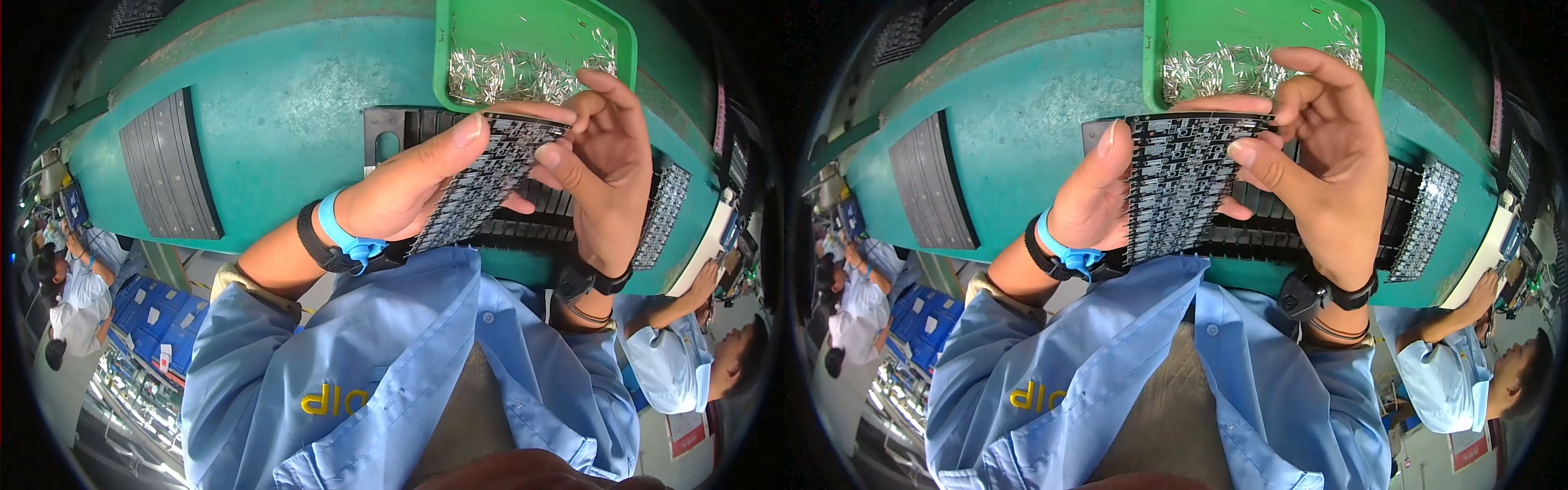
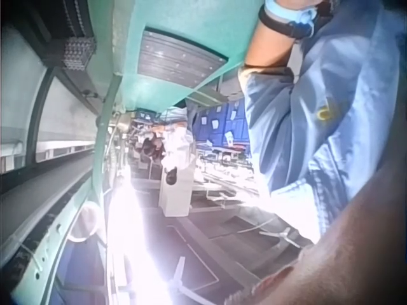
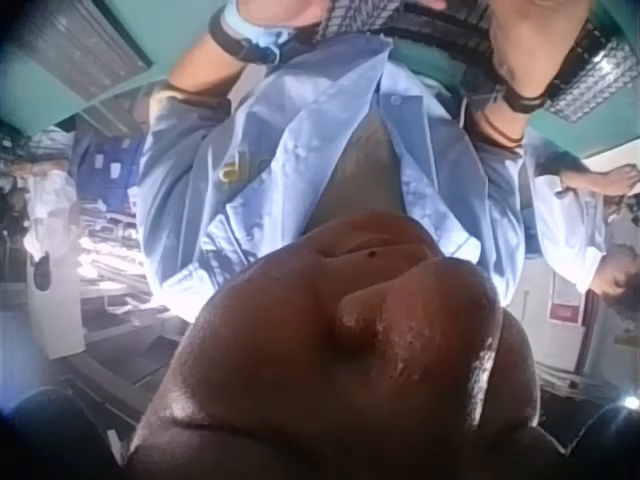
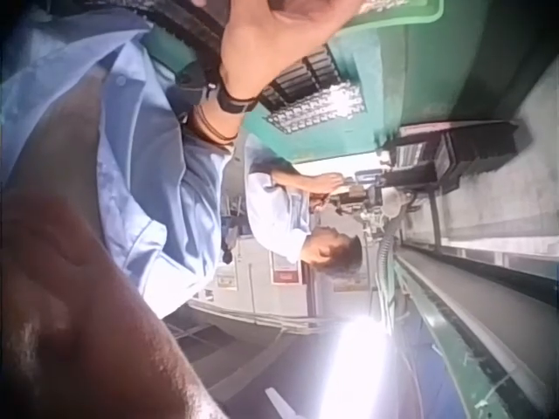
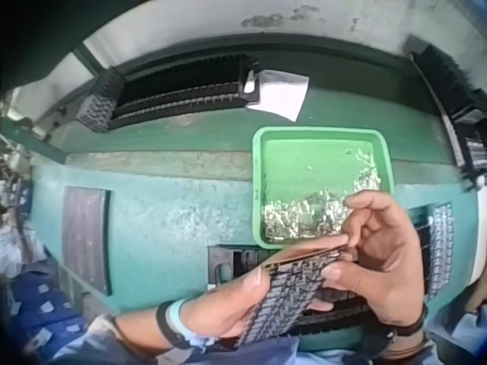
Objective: Assembling small electronic components onto a grid array.
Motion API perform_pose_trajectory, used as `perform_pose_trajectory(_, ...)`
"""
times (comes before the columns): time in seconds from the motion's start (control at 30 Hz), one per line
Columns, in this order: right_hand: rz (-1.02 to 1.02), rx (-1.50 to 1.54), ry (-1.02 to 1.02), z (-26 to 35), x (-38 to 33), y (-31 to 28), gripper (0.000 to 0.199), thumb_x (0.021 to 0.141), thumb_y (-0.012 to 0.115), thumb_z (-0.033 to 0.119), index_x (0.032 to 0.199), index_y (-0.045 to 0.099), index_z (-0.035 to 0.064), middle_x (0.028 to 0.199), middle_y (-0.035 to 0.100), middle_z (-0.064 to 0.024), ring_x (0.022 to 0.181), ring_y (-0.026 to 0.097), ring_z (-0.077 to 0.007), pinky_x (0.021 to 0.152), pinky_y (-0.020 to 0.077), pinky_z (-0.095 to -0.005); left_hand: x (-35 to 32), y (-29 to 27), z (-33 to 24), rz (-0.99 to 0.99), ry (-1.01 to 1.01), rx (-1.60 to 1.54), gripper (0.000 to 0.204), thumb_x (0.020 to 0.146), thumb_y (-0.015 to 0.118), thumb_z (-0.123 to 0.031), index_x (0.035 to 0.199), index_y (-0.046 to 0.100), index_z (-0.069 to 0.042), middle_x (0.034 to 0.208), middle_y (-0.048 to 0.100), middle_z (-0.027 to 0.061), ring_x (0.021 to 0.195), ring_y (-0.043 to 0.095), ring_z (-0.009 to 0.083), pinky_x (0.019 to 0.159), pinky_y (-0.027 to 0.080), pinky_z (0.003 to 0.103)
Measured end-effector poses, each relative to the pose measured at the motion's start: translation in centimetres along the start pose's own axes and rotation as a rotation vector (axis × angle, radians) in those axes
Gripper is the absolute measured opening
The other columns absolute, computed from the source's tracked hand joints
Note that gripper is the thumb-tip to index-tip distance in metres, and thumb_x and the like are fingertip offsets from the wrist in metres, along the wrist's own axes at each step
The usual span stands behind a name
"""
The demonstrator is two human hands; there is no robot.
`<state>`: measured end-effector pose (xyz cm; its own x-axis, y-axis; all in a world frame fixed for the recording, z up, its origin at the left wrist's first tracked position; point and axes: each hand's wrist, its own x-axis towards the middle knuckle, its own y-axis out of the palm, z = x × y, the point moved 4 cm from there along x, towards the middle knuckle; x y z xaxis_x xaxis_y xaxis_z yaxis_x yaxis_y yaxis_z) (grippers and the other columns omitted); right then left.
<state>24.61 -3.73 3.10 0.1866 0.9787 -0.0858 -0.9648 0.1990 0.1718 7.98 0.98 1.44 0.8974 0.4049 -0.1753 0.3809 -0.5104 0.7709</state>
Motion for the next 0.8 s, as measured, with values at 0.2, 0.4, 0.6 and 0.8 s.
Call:
perform_pose_trajectory(0.2,-0.131,-0.226,0.004,1.3,1.4,-1.3,0.036,0.086,0.075,-0.004,0.121,0.067,-0.0008,0.088,0.065,-0.0051,0.088,0.064,-0.0148,0.078,0.0526,-0.0296,0.2,-0.3,-0.2,0.055,0.034,-0.252,0.08,0.107,0.034,-0.063,0.159,0.033,-0.003,0.147,0.053,0.0157,0.128,0.06,0.0276,0.105,0.054,0.043)
perform_pose_trajectory(0.4,-0.059,-1.158,0.014,0.2,2.7,-1.8,0.009,0.085,0.07,0.002,0.094,0.074,0.0012,0.084,0.068,-0.0136,0.08,0.066,-0.0289,0.075,0.0525,-0.0365,0.5,-0.4,-0.6,-0.057,-0.042,-0.226,0.098,0.101,0.033,-0.074,0.163,0.017,0.001,0.155,0.042,0.0289,0.131,0.057,0.0385,0.107,0.052,0.056)
perform_pose_trajectory(0.6,0.01,-1.213,-0.044,0.9,3.5,-1.8,0.01,0.085,0.071,0.007,0.092,0.072,0.0002,0.086,0.07,-0.0152,0.079,0.066,-0.0322,0.074,0.0527,-0.0394,0.3,-0.2,-0.6,-0.065,-0.034,-0.243,0.098,0.101,0.031,-0.075,0.164,0.016,-0.001,0.155,0.042,0.0286,0.132,0.057,0.0392,0.107,0.052,0.058)
perform_pose_trajectory(0.8,-0.215,-0.862,0.08,1.5,2.5,-2.7,0.007,0.092,0.072,0.005,0.096,0.074,-0.0004,0.091,0.075,-0.0102,0.085,0.07,-0.018,0.079,0.0538,-0.0296,0.2,-0.7,-0.7,-0.069,0.052,-0.369,0.081,0.107,0.03,-0.064,0.157,0.035,0.0,0.141,0.057,0.0216,0.126,0.062,0.0329,0.102,0.057,0.049)
